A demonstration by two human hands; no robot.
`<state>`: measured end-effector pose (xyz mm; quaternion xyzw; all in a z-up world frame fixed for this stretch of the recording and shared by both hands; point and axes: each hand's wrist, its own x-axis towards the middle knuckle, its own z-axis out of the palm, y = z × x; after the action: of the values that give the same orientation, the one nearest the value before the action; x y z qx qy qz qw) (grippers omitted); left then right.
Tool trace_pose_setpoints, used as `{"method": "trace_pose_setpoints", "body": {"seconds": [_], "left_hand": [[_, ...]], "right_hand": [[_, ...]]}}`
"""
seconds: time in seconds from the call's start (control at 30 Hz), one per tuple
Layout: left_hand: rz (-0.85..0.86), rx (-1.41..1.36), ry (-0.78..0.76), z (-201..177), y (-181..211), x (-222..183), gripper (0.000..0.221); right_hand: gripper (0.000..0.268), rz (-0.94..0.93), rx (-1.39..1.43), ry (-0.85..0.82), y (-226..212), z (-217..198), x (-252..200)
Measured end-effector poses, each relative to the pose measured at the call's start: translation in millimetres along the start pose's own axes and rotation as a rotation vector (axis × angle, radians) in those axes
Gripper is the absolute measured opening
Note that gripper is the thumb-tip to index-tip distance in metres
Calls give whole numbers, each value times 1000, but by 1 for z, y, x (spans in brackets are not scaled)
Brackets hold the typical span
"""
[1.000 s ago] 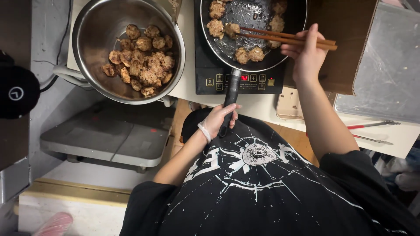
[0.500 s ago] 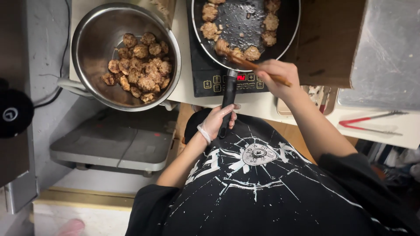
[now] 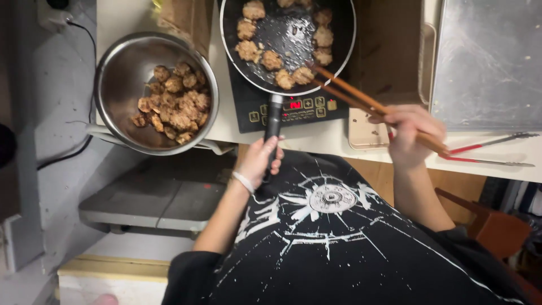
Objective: Frying meatballs in a pan using chopsticks and moving them to a bowl.
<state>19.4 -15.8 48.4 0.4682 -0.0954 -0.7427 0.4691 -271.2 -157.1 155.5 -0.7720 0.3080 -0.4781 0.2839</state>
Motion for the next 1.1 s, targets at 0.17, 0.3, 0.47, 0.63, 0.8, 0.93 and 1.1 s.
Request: {"method": "trace_pose_setpoints", "body": {"seconds": [0.17,0.3,0.47,0.63,0.8,0.93,1.1], "left_hand": [[-145,-445,-185,21,23,-19,35],[-158,-897,-530,42,32,-25,42],[-174,-1031,-635,54,11,-16,37],[-83,-825,-421,52,-15,-9,39],[57,-160,40,46,-30,-4,37],[80,200,290,33,-46,1,28],[146,285,327,25,-53,7,24]], "right_hand": [[30,-246,124,229,10,-43,-3],[28,-286,235,258,32,-56,-10],[29,-209,327,308,42,-58,-27],[33,-152,359,303,45,-70,-36],[35,-152,384,320,67,-82,-43],[35,-109,421,337,70,-81,-50],[33,-135,363,344,67,-73,-35]]}}
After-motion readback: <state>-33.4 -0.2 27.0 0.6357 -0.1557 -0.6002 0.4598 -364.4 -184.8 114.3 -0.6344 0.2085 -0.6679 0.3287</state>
